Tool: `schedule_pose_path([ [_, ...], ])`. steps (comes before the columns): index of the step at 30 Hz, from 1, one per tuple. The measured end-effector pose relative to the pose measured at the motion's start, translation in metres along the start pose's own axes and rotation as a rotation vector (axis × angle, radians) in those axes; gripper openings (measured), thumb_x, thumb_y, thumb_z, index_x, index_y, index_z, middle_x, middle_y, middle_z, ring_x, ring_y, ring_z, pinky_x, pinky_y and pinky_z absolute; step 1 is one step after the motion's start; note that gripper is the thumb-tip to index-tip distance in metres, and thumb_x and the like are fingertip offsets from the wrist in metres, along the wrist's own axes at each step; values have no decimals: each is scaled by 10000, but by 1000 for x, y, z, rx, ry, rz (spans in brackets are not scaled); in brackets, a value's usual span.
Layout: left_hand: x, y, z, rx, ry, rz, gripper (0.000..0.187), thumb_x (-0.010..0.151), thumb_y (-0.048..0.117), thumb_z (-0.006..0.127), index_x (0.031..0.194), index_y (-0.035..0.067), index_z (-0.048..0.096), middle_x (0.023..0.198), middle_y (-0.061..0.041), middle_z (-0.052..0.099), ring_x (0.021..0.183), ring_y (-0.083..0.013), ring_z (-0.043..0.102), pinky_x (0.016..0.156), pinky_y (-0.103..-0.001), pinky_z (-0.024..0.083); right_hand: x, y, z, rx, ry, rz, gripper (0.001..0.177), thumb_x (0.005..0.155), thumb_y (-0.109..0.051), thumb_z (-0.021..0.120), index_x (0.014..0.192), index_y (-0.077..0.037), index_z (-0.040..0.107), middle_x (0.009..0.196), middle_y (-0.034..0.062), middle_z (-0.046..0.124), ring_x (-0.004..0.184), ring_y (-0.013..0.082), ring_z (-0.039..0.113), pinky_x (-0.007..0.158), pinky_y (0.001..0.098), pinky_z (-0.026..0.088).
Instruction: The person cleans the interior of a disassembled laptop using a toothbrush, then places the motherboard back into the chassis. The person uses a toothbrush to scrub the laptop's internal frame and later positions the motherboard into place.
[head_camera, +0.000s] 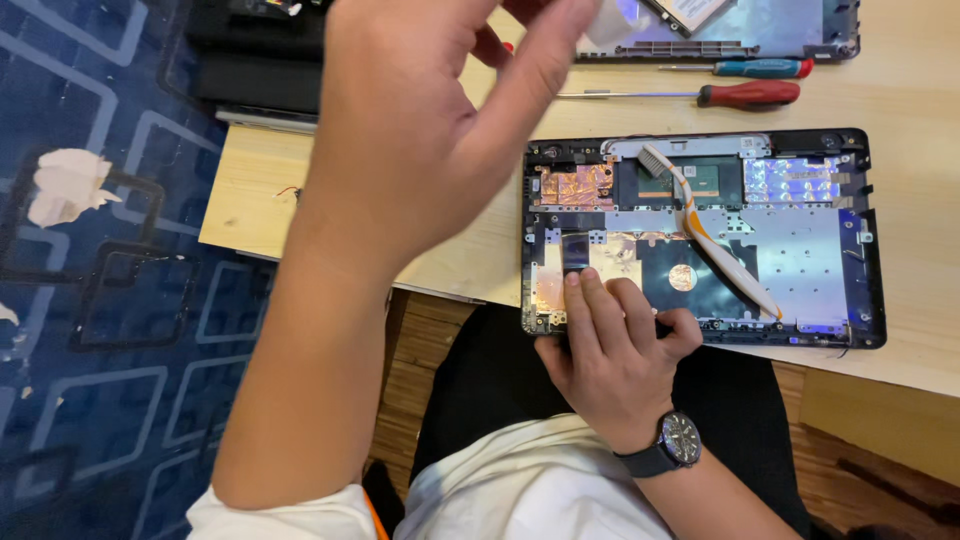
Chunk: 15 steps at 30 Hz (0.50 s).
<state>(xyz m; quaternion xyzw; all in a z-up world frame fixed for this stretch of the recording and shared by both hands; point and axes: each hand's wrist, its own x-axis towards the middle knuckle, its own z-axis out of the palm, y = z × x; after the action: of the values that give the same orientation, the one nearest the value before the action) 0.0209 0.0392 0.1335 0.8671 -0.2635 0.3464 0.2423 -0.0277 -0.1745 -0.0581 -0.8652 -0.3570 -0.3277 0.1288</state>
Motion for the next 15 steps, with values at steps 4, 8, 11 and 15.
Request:
schedule_pose_path([
  [4,-15,21,12,-479,50,-512,155,1096,196,560,1039,61,611,957,-12,618,885,-118,626,810,-253,539,-3,2,0,30,-3,8,459,1049,-478,563,1239,-114,767,1274,14,750,1120,223,694,912,462,306],
  [8,-52,14,26,-664,184,-893,171,1016,238,647,1088,84,657,924,-19,707,831,-103,720,751,-212,573,-3,5,-1,44,-16,-1,374,954,-356,731,1238,-114,772,1280,12,752,1132,237,686,935,455,293],
  [11,-80,21,21,-600,280,-949,170,1030,145,637,1162,38,629,1017,-80,694,877,-161,719,821,-248,632,-4,5,0,52,4,-6,375,916,-299,762,1240,-110,775,1286,8,748,1126,235,680,932,457,301],
  [15,-129,9,25,131,231,-622,143,1072,120,609,1192,45,626,1057,-84,704,970,-226,666,835,-356,553,-5,5,0,51,22,-10,363,906,-273,751,1232,-115,784,1272,3,752,1121,226,680,940,452,298],
])
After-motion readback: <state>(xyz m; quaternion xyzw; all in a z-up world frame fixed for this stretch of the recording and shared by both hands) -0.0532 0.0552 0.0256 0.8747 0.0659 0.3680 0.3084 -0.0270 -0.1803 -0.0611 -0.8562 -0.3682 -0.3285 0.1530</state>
